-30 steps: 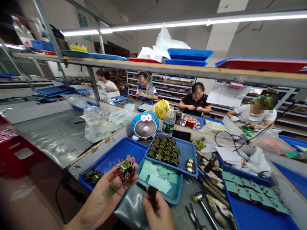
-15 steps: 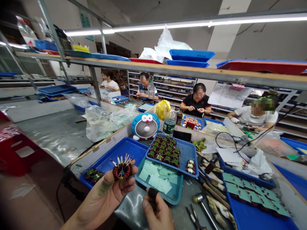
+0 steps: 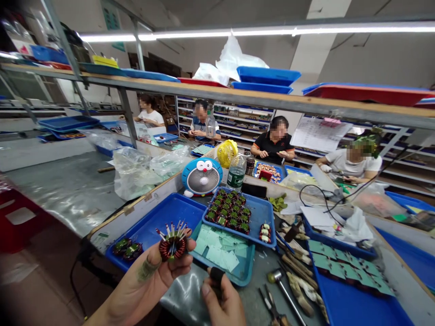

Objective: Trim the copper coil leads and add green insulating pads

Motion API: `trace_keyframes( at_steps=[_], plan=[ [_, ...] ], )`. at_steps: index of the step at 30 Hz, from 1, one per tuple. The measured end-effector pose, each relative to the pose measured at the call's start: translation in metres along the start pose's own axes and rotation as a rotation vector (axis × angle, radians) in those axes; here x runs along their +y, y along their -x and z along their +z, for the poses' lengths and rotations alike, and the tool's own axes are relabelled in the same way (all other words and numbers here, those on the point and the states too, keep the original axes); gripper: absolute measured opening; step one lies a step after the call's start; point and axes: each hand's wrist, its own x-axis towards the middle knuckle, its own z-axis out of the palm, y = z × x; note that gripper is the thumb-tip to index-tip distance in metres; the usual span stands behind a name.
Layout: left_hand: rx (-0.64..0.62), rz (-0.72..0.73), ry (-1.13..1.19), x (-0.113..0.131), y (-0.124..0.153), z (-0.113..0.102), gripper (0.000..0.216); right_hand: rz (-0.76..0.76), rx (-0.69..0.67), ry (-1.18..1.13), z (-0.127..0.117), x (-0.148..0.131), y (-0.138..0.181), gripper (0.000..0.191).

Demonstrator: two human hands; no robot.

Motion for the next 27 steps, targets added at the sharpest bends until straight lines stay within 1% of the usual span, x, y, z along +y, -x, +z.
trace_keyframes(
  at_steps=[2, 4, 7, 10, 13, 14, 16, 18, 20, 22, 24, 27],
  plan=[
    [0.007, -0.013, -0.005, -0.002, 0.0, -0.001, 0.048, 0.01, 0.001, 0.005, -0.003, -0.005, 0.002, 0.074],
    [0.029, -0.024, -0.034, -0.003, -0.001, -0.003, 0.052, 0.02, 0.037, 0.018, -0.003, -0.008, 0.003, 0.074],
    [0.08, -0.002, -0.159, -0.007, -0.001, -0.007, 0.056, 0.006, 0.08, 0.021, -0.004, -0.008, 0.005, 0.075],
    [0.13, 0.067, -0.45, -0.012, 0.0, -0.013, 0.059, -0.009, 0.075, 0.001, -0.009, -0.013, 0.007, 0.073],
    [0.175, 0.181, -0.868, -0.019, 0.002, -0.018, 0.054, 0.003, 0.105, 0.015, -0.015, -0.033, 0.016, 0.068],
    [0.169, 0.227, -0.993, -0.022, 0.003, -0.02, 0.051, -0.01, 0.122, 0.026, -0.016, -0.043, 0.021, 0.065],
    [0.117, 0.299, -1.178, -0.025, 0.003, -0.02, 0.046, -0.073, 0.134, 0.047, -0.016, -0.064, 0.03, 0.056],
    [0.044, 0.337, -1.265, -0.027, 0.002, -0.018, 0.044, -0.165, 0.124, 0.112, -0.014, -0.083, 0.038, 0.045],
    [-0.026, 0.338, -1.276, -0.029, 0.001, -0.014, 0.044, -0.26, 0.092, 0.221, -0.011, -0.097, 0.041, 0.036],
    [-0.073, 0.321, -1.249, -0.031, 0.001, -0.009, 0.044, -0.32, 0.046, 0.3, -0.009, -0.106, 0.042, 0.03],
    [-0.101, 0.297, -1.23, -0.033, 0.002, -0.006, 0.05, -0.321, 0.0, 0.298, -0.008, -0.111, 0.04, 0.027],
    [-0.144, 0.253, -1.254, -0.036, 0.005, -0.005, 0.062, -0.263, -0.071, 0.276, -0.009, -0.113, 0.038, 0.027]
  ],
)
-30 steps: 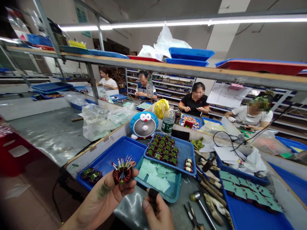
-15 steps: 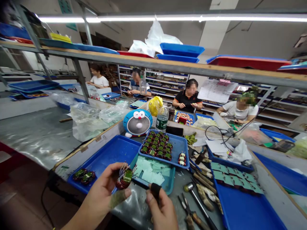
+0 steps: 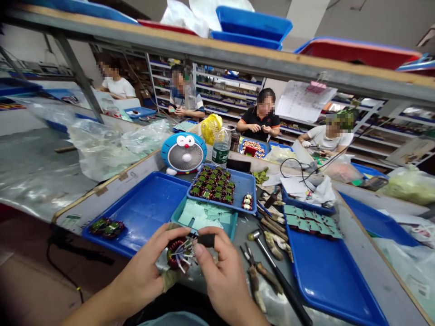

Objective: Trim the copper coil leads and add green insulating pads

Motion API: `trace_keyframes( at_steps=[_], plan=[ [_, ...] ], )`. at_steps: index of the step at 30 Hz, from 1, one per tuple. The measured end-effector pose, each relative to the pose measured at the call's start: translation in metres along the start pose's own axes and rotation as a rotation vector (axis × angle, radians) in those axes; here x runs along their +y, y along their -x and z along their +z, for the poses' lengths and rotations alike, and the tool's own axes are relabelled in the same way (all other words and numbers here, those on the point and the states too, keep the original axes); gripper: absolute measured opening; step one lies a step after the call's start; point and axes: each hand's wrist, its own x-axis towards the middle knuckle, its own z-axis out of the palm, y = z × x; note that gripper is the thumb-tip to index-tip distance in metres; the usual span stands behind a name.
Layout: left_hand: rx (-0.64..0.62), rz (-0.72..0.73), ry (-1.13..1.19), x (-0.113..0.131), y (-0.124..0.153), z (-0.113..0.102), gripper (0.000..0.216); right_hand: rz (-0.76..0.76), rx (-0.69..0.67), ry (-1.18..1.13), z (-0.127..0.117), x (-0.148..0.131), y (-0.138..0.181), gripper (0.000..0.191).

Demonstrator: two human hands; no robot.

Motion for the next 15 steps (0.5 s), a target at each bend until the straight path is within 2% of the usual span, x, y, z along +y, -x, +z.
trace_keyframes(
  at_steps=[4, 7, 9, 12, 15],
  plan=[
    [-0.081, -0.015, 0.006, 0.0, 0.004, 0.0, 0.05, 0.027, -0.055, -0.008, -0.003, 0.003, 0.0, 0.024],
    [-0.225, -0.051, 0.04, 0.0, 0.006, 0.001, 0.043, 0.075, -0.083, -0.065, -0.006, 0.006, 0.0, 0.02],
    [-0.268, -0.068, 0.052, 0.001, 0.008, 0.004, 0.042, 0.103, -0.094, -0.108, -0.008, 0.008, 0.0, 0.018],
    [-0.2, -0.048, 0.026, 0.002, 0.007, 0.012, 0.041, 0.131, -0.112, -0.158, -0.01, 0.008, 0.0, 0.017],
    [-0.15, -0.071, -0.036, 0.003, 0.004, 0.018, 0.029, 0.126, -0.1, -0.177, -0.007, 0.004, 0.002, 0.016]
  ],
)
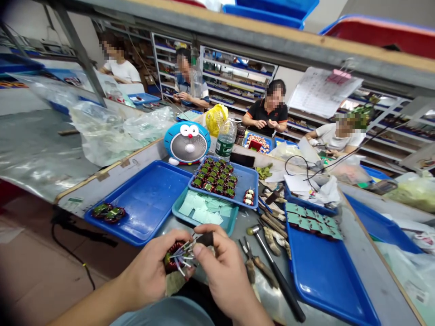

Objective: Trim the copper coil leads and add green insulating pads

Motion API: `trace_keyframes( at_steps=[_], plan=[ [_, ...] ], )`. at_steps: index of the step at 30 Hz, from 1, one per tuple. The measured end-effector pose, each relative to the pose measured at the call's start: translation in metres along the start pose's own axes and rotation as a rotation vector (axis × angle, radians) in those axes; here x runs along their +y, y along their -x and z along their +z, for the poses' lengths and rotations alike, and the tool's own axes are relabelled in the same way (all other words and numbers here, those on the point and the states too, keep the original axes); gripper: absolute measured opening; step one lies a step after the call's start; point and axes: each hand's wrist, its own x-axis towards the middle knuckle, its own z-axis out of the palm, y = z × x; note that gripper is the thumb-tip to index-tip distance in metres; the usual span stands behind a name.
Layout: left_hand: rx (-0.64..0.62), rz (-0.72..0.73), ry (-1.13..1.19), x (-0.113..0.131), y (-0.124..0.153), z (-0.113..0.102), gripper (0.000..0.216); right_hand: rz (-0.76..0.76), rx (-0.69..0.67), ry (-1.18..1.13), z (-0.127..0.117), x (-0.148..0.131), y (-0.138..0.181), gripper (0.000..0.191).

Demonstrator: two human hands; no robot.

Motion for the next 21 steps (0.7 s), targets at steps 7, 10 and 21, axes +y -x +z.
trace_keyframes(
  at_steps=[7, 10, 21],
  plan=[
    [0.033, -0.067, -0.104, 0.0, 0.0, 0.0, 0.02, -0.001, 0.081, 0.014, 0.016, -0.003, 0.006, 0.018],
    [0.035, -0.068, -0.089, 0.001, 0.002, -0.001, 0.02, 0.0, 0.094, 0.022, 0.019, -0.006, 0.006, 0.019],
    [-0.042, -0.229, 0.263, 0.009, -0.001, -0.007, 0.029, -0.029, 0.085, 0.168, 0.018, -0.022, -0.006, 0.02]
  ],
)
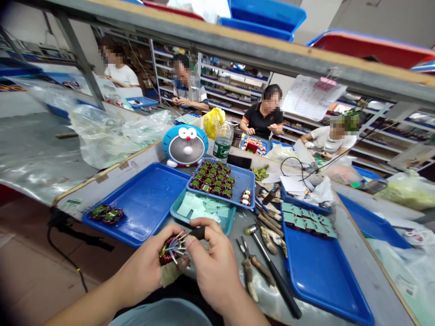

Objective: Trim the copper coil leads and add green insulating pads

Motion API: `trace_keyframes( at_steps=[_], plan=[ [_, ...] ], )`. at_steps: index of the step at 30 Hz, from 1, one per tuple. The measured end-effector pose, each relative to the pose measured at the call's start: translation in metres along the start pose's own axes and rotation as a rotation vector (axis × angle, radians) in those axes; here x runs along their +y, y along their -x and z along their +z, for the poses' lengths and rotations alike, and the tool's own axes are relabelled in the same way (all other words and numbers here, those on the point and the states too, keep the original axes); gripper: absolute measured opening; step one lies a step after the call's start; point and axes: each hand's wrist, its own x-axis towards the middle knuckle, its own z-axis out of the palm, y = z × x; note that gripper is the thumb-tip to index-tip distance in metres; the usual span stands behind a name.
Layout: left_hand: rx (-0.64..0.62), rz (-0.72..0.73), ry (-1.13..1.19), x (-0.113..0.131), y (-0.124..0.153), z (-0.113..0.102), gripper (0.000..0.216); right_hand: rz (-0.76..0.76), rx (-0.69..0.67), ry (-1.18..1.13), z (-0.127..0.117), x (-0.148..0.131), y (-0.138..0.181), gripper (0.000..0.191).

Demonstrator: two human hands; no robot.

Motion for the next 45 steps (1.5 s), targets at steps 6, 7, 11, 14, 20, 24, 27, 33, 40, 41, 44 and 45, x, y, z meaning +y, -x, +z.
trace_keyframes(
  at_steps=[6, 7, 11, 14, 20, 24, 27, 33, 40, 41, 44, 45],
  plan=[
    [-0.034, -0.014, 0.145, 0.003, 0.002, -0.003, 0.035, -0.015, -0.055, 0.069, -0.003, -0.014, 0.002, 0.028],
    [-0.033, -0.007, 0.171, 0.002, 0.003, -0.003, 0.037, -0.017, -0.069, 0.086, -0.003, -0.017, 0.002, 0.027],
    [-0.11, -0.038, 0.389, -0.01, 0.007, 0.0, 0.047, -0.079, -0.153, 0.197, -0.008, -0.032, 0.002, 0.026],
    [-0.164, -0.182, 0.644, -0.025, 0.012, 0.004, 0.062, -0.158, -0.225, 0.284, -0.012, -0.044, 0.001, 0.025],
    [-0.176, -0.194, 0.91, -0.039, 0.017, 0.009, 0.071, -0.252, -0.313, 0.383, -0.016, -0.056, -0.001, 0.021],
    [-0.2, -0.157, 1.013, -0.037, 0.014, 0.013, 0.068, -0.294, -0.315, 0.466, -0.015, -0.06, -0.004, 0.017],
    [-0.187, -0.17, 1.057, -0.036, 0.012, 0.017, 0.06, -0.379, -0.321, 0.579, -0.015, -0.063, -0.008, 0.022],
    [-0.243, -0.347, 1.148, -0.025, 0.01, 0.018, 0.076, -0.489, -0.345, 0.736, -0.019, -0.071, -0.021, 0.024],
    [-0.237, -0.478, 1.313, 0.002, 0.011, 0.015, 0.078, -0.56, -0.352, 0.767, -0.021, -0.071, -0.038, 0.023],
    [-0.239, -0.47, 1.333, 0.003, 0.011, 0.015, 0.075, -0.557, -0.355, 0.763, -0.021, -0.07, -0.039, 0.023],
    [-0.227, -0.468, 1.372, 0.004, 0.011, 0.014, 0.071, -0.542, -0.368, 0.743, -0.021, -0.068, -0.043, 0.022],
    [-0.222, -0.475, 1.38, 0.004, 0.011, 0.014, 0.071, -0.532, -0.374, 0.735, -0.021, -0.067, -0.044, 0.022]
  ],
)
